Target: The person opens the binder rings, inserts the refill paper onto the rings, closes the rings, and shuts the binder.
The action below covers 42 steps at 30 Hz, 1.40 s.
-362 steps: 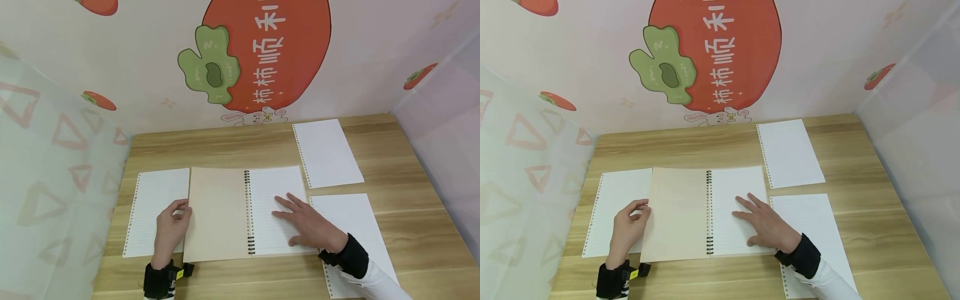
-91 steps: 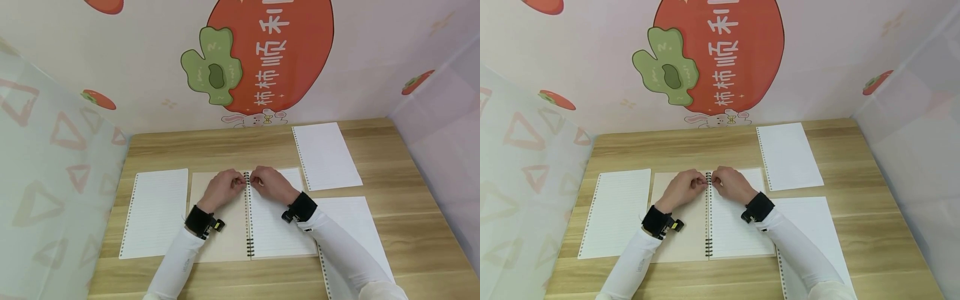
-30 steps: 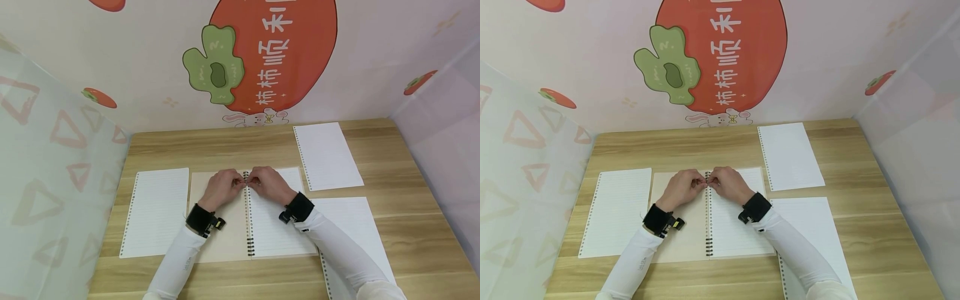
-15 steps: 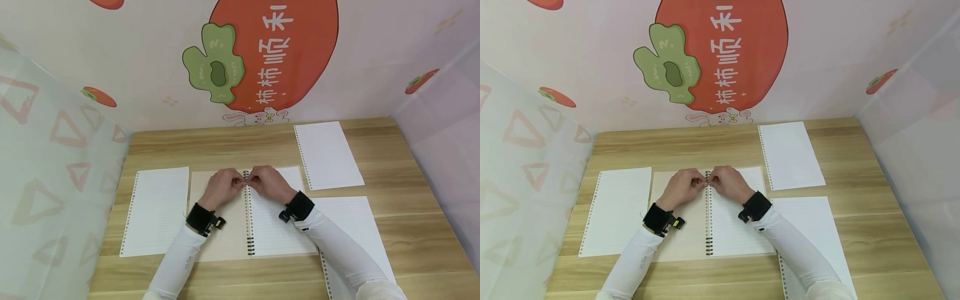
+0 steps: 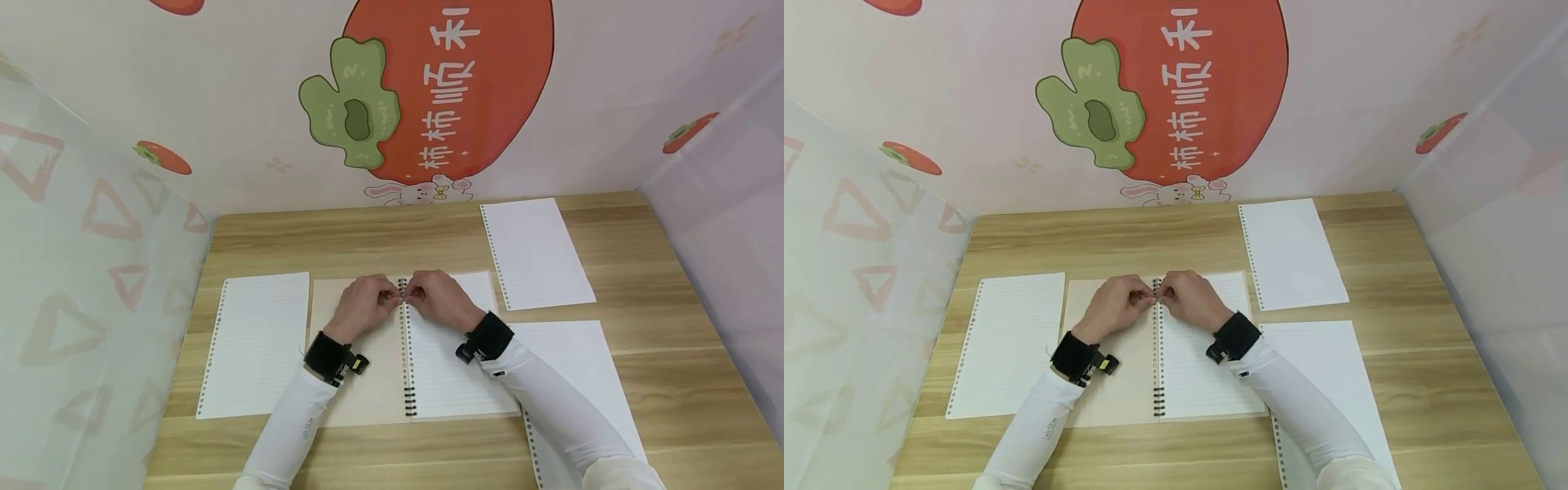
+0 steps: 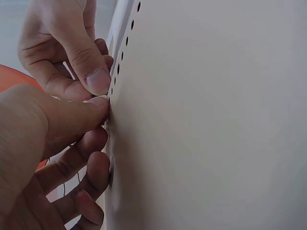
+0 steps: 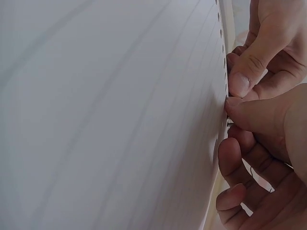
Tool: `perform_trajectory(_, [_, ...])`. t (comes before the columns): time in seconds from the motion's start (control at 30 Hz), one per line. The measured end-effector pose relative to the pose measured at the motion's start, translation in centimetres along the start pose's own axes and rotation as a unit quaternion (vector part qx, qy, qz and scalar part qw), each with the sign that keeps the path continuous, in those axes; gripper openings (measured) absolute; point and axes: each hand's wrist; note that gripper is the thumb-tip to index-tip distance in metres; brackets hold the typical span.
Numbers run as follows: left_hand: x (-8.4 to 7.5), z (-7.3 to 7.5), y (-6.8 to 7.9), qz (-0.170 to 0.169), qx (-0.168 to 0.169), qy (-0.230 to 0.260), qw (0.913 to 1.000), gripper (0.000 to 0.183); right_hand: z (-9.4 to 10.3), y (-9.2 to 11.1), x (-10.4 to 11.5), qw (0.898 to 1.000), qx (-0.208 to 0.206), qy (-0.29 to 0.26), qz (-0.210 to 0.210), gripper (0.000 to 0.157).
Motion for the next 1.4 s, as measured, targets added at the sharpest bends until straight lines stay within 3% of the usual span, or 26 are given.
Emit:
perform_trajectory(0.3, [0.10, 0.04, -0.02, -0.016, -0.001, 0.002, 0.9999, 0.005, -0.24, -0.08, -0.04, 1.000, -0.010, -0.006, 0.005, 0.007])
perform_trajectory(0.67, [0.43, 0.43, -0.22, -0.010, 0.005, -0.003, 0.9999, 0.004, 0.13, -0.22, -0.51, 1.000, -0.004, 0.004, -0.004, 0.005])
perform_trajectory(1.03, [0.09, 0.42, -0.08, 0.026, 0.015, -0.018, 0.9994, 0.004, 0.21, -0.14, -0.30, 1.000, 0.006, 0.007, 0.002, 0.004])
perform_trajectory(1.17, [-0.22, 0.47, -0.07, 0.034, 0.011, -0.020, 0.9992, 0.016, 0.30, -0.16, -0.22, 1.000, 0.000, 0.016, 0.003, 0.006])
perform_trajectory(1.4, [-0.30, 0.38, -0.21, 0.011, 0.018, -0.025, 0.9995, 0.031, 0.43, -0.40, -0.26, 0.999, -0.016, 0.028, 0.011, 0.008])
Point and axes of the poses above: each hand's wrist, its own y-axis away from the middle knuckle, its own z-axis out of the back of the hand, x = y × z, and after that the axes turned 10 degrees about y, right-handed
